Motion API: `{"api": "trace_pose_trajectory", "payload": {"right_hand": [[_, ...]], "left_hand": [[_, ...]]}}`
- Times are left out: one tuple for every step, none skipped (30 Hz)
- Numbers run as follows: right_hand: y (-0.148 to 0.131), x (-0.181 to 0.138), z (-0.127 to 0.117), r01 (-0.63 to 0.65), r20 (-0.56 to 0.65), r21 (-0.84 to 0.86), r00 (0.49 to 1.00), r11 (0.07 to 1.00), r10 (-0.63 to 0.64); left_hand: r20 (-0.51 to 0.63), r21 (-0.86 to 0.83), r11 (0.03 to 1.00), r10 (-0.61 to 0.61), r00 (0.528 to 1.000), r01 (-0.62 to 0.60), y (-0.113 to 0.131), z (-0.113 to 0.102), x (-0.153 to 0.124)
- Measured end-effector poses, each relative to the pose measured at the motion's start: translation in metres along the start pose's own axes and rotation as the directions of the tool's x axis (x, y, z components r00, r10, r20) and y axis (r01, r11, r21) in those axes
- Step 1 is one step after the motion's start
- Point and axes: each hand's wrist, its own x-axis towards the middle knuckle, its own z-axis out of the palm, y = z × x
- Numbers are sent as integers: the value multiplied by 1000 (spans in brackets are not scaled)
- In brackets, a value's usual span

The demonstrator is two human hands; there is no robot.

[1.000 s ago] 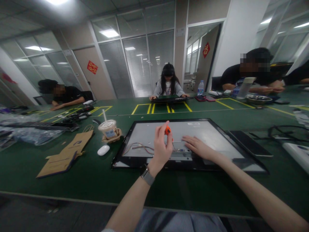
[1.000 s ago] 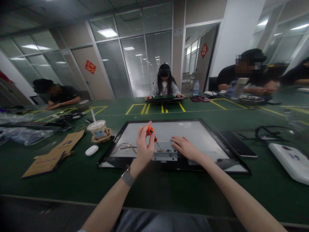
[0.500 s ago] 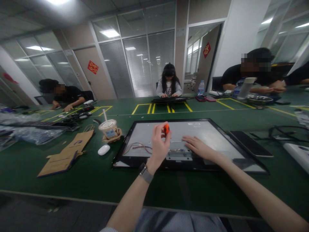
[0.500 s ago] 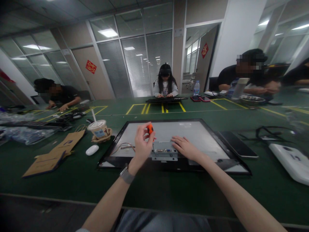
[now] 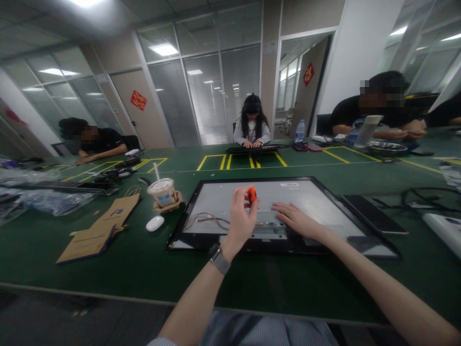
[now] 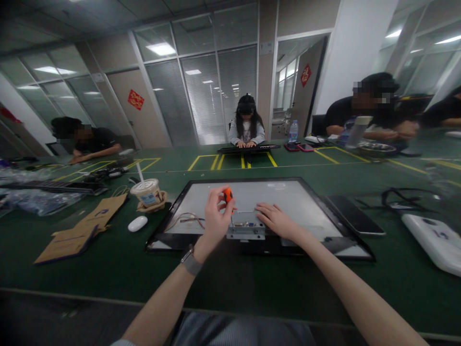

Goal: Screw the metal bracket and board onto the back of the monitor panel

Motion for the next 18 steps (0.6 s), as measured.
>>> {"api": "trace_pose_trajectory", "payload": {"right_hand": [[0, 0, 0, -1, -2, 0, 1000, 1000, 1], [0, 0, 0, -2, -2, -1, 1000, 1000, 2], [0, 0, 0, -3, 0, -3, 1000, 1000, 3], [0, 0, 0, -3, 1, -5, 1000, 1000, 3], [0, 0, 0, -1, 0, -6, 1000, 1000, 1], [0, 0, 0, 2, -2, -6, 1000, 1000, -2], [1, 0, 1, 6, -7, -7, 1000, 1000, -6], [1, 0, 1, 11, -11, -9, 1000, 1000, -11], [2, 0, 1, 14, -13, -10, 1000, 1000, -14], [2, 0, 1, 14, -14, -12, 1000, 1000, -14], [2, 0, 1, 13, -12, -12, 1000, 1000, -13], [2, 0, 1, 9, -11, -12, 1000, 1000, -9], [2, 0, 1, 6, -8, -11, 1000, 1000, -6], [2, 0, 1, 3, -5, -9, 1000, 1000, -3], [1, 0, 1, 2, -3, -8, 1000, 1000, -2], [1, 0, 0, 2, -2, -8, 1000, 1000, -2], [0, 0, 0, 3, -3, -9, 1000, 1000, -3], [0, 0, 0, 3, -4, -9, 1000, 1000, -3]], "left_hand": [[1, -1, 1000, 2, 1000, -2, 0, 0, 0], [3, -1, 1000, 5, 1000, -5, 0, 0, 0], [2, 1, 1000, 9, 1000, -9, -1, 1, 0], [0, 3, 1000, 13, 1000, -13, -1, 1, 0], [-3, 6, 1000, 16, 1000, -16, -1, 1, 0], [-6, 11, 1000, 18, 1000, -18, -1, 1, 0], [-9, 16, 1000, 18, 1000, -18, -1, 1, 0], [-13, 20, 1000, 18, 1000, -17, -1, 1, 0], [-15, 23, 1000, 17, 1000, -17, -1, 1, 0], [-15, 23, 1000, 16, 1000, -15, -1, 0, 0], [-13, 20, 1000, 15, 1000, -15, 0, 0, 0], [-10, 14, 1000, 15, 1000, -15, 0, 0, 0], [-4, 8, 1000, 16, 1000, -16, 0, 0, 0], [-1, 3, 1000, 18, 1000, -18, 0, 0, 0], [-1, -1, 1000, 17, 1000, -17, 0, 0, 0], [-4, -1, 1000, 16, 1000, -16, 0, 0, 0], [-10, 2, 1000, 15, 1000, -14, 0, 0, 0], [-17, 7, 1000, 13, 1000, -12, -1, 0, 0]]}}
